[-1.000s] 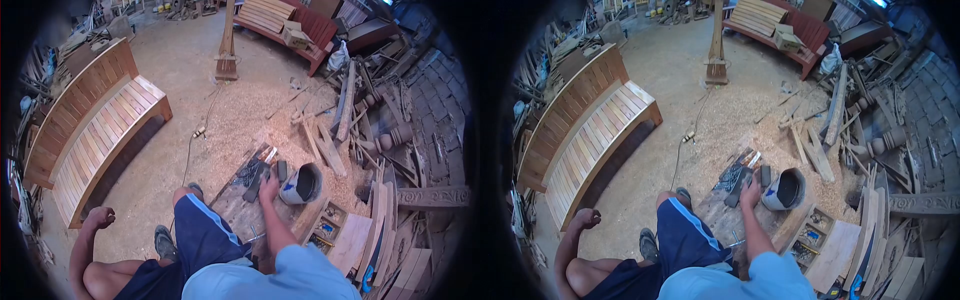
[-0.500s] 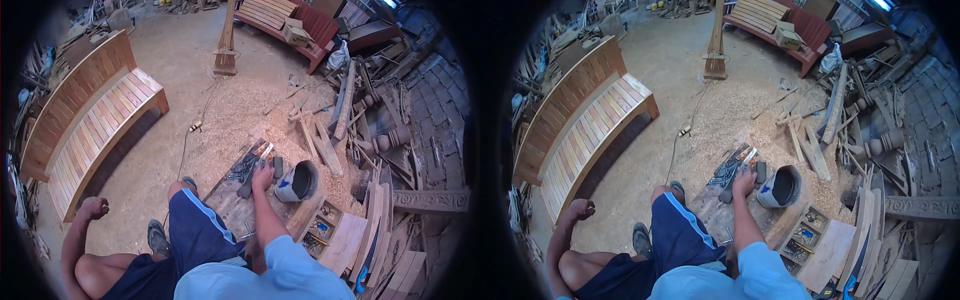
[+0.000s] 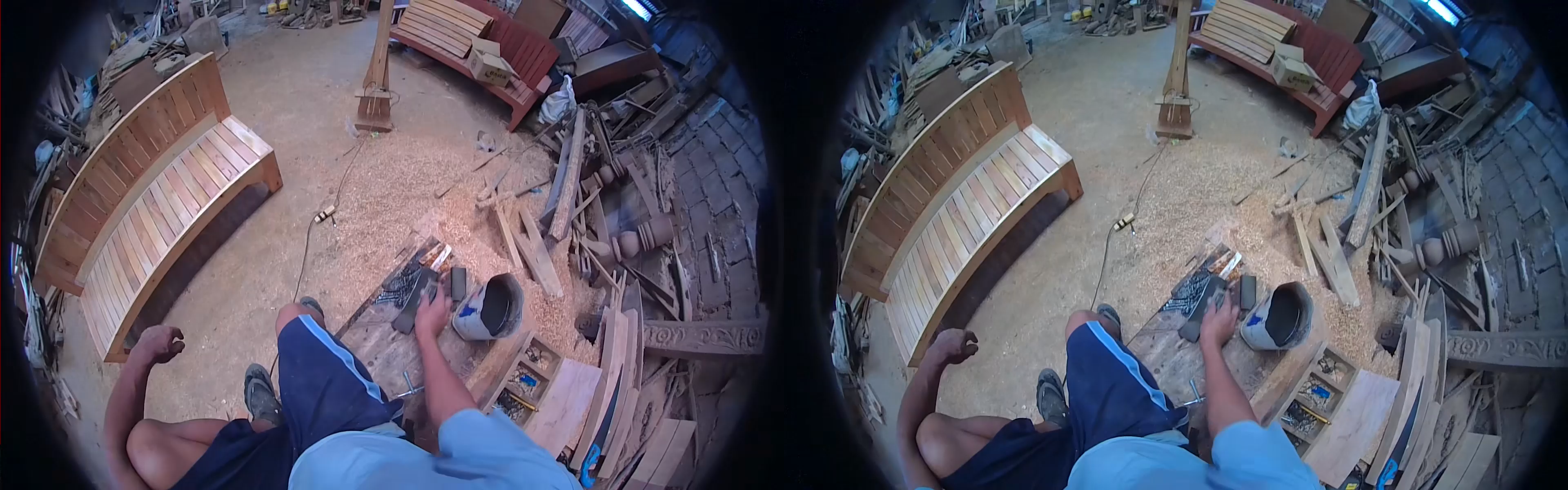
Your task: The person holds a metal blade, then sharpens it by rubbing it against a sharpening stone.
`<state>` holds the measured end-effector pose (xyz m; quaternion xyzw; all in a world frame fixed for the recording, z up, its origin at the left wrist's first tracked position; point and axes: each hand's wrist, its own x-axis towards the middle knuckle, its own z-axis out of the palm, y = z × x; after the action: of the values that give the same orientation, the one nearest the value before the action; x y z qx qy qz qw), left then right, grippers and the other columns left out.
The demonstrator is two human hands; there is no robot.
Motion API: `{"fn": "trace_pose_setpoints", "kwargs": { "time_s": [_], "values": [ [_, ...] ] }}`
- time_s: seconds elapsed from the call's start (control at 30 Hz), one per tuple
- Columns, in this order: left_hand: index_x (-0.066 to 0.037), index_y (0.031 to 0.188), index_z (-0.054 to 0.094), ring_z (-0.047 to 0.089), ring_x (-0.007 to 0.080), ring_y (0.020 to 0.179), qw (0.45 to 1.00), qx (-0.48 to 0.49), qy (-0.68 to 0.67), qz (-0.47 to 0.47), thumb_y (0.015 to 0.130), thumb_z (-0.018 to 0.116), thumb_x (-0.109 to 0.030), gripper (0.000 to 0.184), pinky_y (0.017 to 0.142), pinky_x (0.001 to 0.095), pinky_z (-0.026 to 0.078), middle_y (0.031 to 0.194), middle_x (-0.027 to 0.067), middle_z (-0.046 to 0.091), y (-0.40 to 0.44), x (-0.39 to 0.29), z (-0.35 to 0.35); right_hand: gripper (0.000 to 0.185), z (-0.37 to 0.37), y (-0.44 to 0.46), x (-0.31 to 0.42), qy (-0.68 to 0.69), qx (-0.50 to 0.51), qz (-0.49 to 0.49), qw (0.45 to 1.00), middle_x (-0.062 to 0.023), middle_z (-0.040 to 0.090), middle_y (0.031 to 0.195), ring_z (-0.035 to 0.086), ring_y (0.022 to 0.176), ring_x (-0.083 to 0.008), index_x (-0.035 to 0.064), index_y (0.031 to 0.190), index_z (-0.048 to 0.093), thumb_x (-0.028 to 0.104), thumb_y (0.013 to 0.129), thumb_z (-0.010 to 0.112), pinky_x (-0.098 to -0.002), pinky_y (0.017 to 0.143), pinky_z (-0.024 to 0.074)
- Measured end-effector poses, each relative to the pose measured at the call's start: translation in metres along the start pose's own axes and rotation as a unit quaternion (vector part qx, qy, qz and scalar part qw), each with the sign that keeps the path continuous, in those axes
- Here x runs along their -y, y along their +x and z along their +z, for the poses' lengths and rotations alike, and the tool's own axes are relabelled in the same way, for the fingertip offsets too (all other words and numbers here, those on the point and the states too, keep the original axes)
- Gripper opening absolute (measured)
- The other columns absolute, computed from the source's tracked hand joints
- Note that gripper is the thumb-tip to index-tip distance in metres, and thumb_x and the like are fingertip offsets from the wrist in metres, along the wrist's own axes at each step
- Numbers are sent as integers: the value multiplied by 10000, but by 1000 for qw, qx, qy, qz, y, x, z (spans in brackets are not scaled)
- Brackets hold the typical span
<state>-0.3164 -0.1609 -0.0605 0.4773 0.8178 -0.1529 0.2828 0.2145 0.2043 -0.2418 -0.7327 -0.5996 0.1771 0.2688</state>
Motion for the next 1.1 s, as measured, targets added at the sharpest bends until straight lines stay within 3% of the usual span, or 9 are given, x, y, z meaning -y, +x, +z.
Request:
{"fn": "trace_pose_setpoints", "kwargs": {
  "time_s": [0.13, 0.23, 0.43, 0.57, 0.7, 0.77, 0.9, 1.1],
  "values": [
    [-108, 1099, 757, 711, 379, 989, 999, 24, 27, -19, 850, 665, -337, 351, 897, 486, 554, 1020, 196, 748, -6, 12, 18, 536, 16, 42, -1, 1, -8, -9, 1000, -220, 607, 1212, 605, 1146, -424, 143, 1431, 581, 306, 936, 706, -494, 985, 485],
    [-107, 1105, 755, 709, 382, 994, 997, 50, 58, -17, 849, 664, -337, 356, 902, 486, 553, 1016, 195, 749, -8, -2, 4, 522, 14, 24, -20, 2, -13, -5, 1000, -215, 604, 1210, 604, 1144, -423, 150, 1421, 586, 324, 942, 700, -500, 978, 488],
    [-109, 1114, 750, 707, 385, 995, 1000, -6, 2, -5, 849, 666, -354, 370, 899, 490, 550, 1007, 197, 747, -2, 1, 5, 571, 7, 11, -24, 27, -9, -105, 994, -228, 633, 1174, 620, 1116, -420, 116, 1432, 582, 283, 908, 736, -487, 969, 485],
    [-110, 1105, 747, 704, 393, 978, 999, 35, 34, -10, 851, 663, -375, 376, 886, 497, 546, 993, 200, 742, -5, 4, 19, 581, 16, 42, -20, -19, -4, -3, 1000, -227, 635, 1180, 620, 1118, -419, 140, 1437, 580, 294, 901, 743, -487, 978, 482],
    [-107, 1115, 747, 704, 388, 992, 999, 13, 29, -10, 853, 662, -369, 380, 899, 493, 547, 1008, 198, 744, 0, 12, 4, 573, 14, 24, -12, 41, -32, -86, 995, -228, 642, 1168, 627, 1100, -424, 153, 1420, 595, 303, 891, 756, -489, 980, 482],
    [-107, 1134, 748, 706, 379, 1017, 1000, -18, -10, -9, 856, 665, -363, 387, 920, 488, 550, 1027, 194, 749, -1, 13, 15, 566, 19, 32, -18, 20, -26, -81, 996, -227, 643, 1165, 633, 1085, -425, 149, 1411, 598, 315, 893, 752, -490, 979, 484],
    [-111, 1139, 746, 702, 379, 1032, 996, 69, 52, -32, 856, 671, -366, 389, 926, 486, 549, 1045, 191, 747, -7, -3, 6, 574, 14, 40, -18, -25, -4, -31, 999, -221, 634, 1203, 638, 1072, -431, 152, 1424, 579, 323, 901, 742, -494, 959, 506],
    [-104, 1141, 743, 698, 381, 1046, 1000, 14, 6, -20, 858, 672, -369, 394, 929, 487, 547, 1062, 191, 745, -4, 2, 3, 589, 13, 8, -19, -48, 31, -47, 997, -204, 620, 1240, 645, 1054, -433, 163, 1439, 562, 343, 908, 740, -510, 928, 523]
  ]
}}
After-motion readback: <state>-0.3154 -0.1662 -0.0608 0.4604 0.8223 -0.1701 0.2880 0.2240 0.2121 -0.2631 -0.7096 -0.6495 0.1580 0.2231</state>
